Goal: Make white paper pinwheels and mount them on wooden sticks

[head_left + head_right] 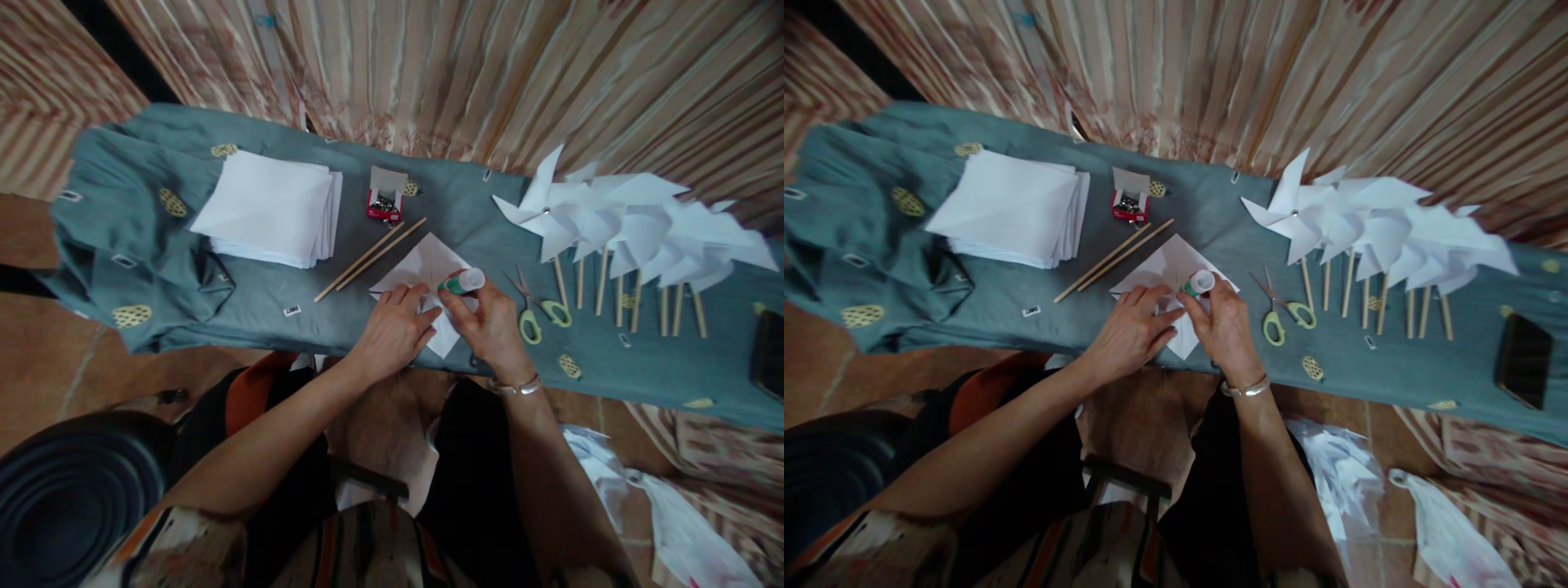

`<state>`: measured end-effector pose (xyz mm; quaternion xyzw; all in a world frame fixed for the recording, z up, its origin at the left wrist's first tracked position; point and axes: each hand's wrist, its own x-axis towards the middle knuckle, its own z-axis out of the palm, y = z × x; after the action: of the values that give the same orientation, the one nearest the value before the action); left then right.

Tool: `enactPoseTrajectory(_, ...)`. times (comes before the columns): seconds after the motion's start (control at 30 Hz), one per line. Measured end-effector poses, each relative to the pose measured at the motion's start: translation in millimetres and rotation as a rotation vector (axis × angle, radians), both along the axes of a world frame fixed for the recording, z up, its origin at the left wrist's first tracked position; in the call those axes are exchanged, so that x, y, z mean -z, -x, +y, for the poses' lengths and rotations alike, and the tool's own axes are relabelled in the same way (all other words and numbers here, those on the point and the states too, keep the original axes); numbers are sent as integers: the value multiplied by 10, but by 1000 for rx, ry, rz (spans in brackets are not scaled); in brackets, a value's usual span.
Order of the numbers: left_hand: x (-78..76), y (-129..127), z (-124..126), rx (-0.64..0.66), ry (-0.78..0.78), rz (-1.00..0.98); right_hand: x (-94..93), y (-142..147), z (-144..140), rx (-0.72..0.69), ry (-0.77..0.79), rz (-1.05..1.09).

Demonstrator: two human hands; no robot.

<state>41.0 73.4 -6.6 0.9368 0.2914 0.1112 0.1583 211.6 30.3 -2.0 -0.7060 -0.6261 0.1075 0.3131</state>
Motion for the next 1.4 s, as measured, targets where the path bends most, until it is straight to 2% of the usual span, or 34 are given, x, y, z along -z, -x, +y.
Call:
enactPoseTrajectory(0.9, 1, -2, -19, -13, 11, 30, -4, 55, -25, -22, 47, 21)
enactPoseTrajectory(1.4, -11, -4, -15, -12, 31, 33, 29, 89, 23, 22, -3, -6)
